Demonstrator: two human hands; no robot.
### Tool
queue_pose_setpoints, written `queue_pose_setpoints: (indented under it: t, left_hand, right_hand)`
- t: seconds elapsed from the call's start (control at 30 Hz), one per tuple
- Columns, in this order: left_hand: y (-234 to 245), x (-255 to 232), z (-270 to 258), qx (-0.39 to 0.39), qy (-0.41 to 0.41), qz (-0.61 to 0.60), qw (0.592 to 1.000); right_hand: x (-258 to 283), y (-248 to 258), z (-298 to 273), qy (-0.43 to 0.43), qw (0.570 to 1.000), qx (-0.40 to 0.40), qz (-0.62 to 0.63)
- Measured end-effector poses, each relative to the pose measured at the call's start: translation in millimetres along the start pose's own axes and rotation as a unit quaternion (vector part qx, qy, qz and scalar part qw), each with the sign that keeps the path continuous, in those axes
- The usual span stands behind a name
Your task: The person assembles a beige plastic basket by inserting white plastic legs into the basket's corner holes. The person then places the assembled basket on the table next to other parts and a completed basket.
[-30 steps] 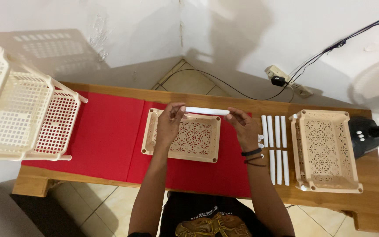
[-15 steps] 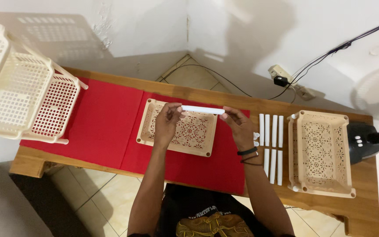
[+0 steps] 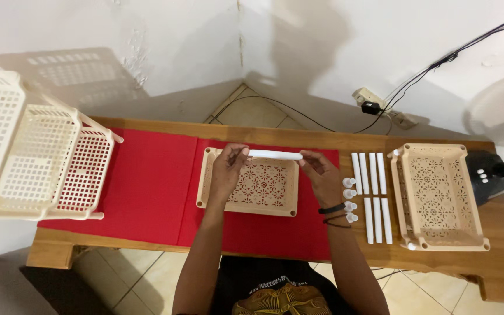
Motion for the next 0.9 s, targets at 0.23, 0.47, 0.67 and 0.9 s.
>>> queue_pose_setpoints:
  t: [0.23, 0.47, 0.67, 0.9]
  left_hand:
    - [14, -7, 6, 0.057, -0.008, 0.056, 0.997]
    - [28, -12, 14, 0.092, 0.047, 0.103, 0.989]
    - [29, 2, 18, 0.107, 0.065, -0.067, 0.99]
    - [31, 25, 7, 0.101, 0.122, -0.134, 0.978]
  right_hand:
    - [-9, -15, -7, 0.023, 0.999, -0.043, 0.014]
    - [-8, -31, -16, 0.032, 0.997, -0.072, -0.018]
    - [-8, -33, -23, 0.017, 0.994, -0.108, -0.015]
    - [-19, -34, -21, 0.011, 0.995, -0.104, 0.005]
Point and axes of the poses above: each hand's wrist, its own z-axis towards the middle knuckle, its own y-axis out of the back of the hand, x = y × z, the point moved 7 cm from there along z, towards the middle knuckle, and after that the axes turned 12 degrees about -x, right-handed, at the moved point
